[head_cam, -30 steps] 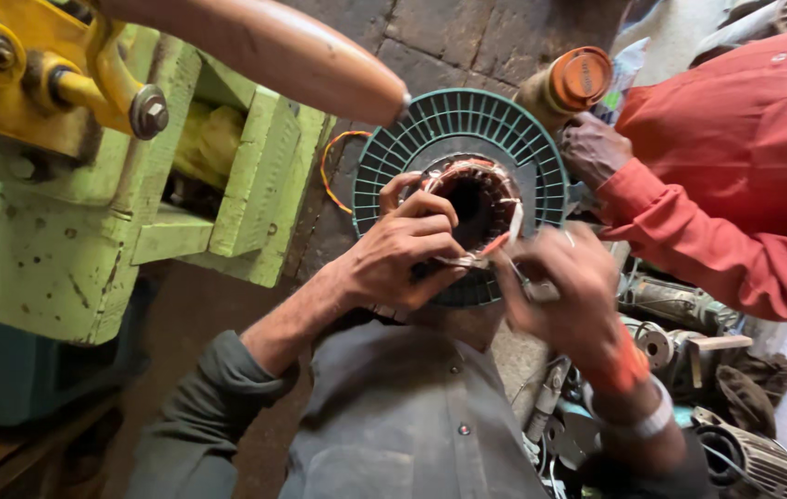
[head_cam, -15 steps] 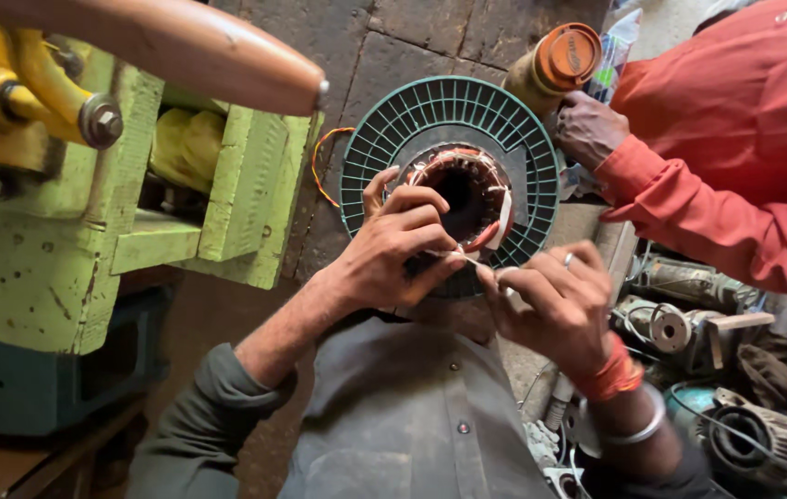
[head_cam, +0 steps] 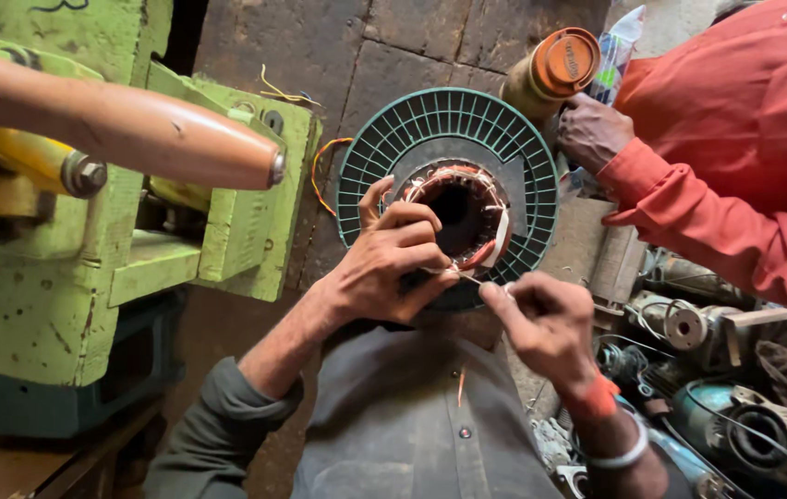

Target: The person holds a motor stator and repeatedly inserts and pulls a white tie or string through the copper windings. The person adjusts the stator orientation and continues the tying motion throughout the clip. A second person in a red shirt is visible nearby but not directly involved in the task.

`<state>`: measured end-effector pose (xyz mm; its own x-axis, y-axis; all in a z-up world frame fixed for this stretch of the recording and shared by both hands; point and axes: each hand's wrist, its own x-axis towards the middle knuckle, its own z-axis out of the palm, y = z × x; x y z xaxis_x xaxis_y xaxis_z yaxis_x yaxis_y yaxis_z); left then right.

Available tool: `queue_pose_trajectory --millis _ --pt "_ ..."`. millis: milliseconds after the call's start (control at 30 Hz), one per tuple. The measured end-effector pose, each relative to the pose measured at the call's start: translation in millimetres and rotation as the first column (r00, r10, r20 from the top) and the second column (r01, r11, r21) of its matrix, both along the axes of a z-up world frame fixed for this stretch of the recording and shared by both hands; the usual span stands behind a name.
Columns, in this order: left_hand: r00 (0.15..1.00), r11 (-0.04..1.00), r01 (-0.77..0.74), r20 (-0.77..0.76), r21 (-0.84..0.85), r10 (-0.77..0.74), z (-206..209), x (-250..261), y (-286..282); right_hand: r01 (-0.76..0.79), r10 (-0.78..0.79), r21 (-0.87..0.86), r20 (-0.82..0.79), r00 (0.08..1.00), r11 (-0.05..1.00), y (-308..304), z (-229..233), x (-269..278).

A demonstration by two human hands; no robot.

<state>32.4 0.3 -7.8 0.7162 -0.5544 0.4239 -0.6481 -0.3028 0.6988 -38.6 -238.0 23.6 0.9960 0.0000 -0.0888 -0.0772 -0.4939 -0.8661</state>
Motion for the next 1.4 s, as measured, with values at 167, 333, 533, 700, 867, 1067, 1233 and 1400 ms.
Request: queue_pose_trajectory --millis 167,333,533,700,867,1067,1233,1400 --pt "1.0 0.998 -0.003 -0.005 0.058 0.003 4.6 -6.0 4.0 -0.083 0.079 0.058 0.074 0.994 0.995 -3.9 -33.5 -7.0" --pt "0.996 0.994 -0.041 0.088 0.106 0.031 22.3 -4.6 -0.7 -0.024 -0.024 0.114 0.403 0.915 0.993 0.9 -2.7 -28.0" --pt "0.965 0.973 -0.205 0.191 0.108 0.182 28.5 -24.5 -23.6 -0.203 0.0 0.393 0.458 0.889 0.897 -25.9 39.1 -68.2" --pt "0.962 0.956 -0.268 0.09 0.119 0.258 31.1 -29.7 -29.0 -0.185 0.12 0.067 0.542 0.832 0.98 -44.9 53.1 -87.3" --pt "0.951 0.952 -0.281 0.168 0.121 0.259 29.4 -33.6 -31.0 0.05 0.091 -0.232 0.561 0.823 0.971 -57.6 48.0 -89.4" --pt "0.926 0.951 -0.286 0.29 0.119 0.243 21.2 -35.8 -37.1 0.346 -0.147 -0.294 0.533 0.833 0.891 -77.2 12.8 -92.6" --pt "0.975 0.974 -0.179 0.159 0.139 0.156 36.4 -28.3 -28.5 0.446 -0.27 -0.265 0.507 0.818 0.855 -95.1 -9.2 -95.5" --pt "0.978 0.962 -0.143 0.181 0.231 0.102 53.8 -20.6 -24.9 0.434 -0.198 -0.311 0.571 0.797 0.846 -110.5 -11.9 -96.0"
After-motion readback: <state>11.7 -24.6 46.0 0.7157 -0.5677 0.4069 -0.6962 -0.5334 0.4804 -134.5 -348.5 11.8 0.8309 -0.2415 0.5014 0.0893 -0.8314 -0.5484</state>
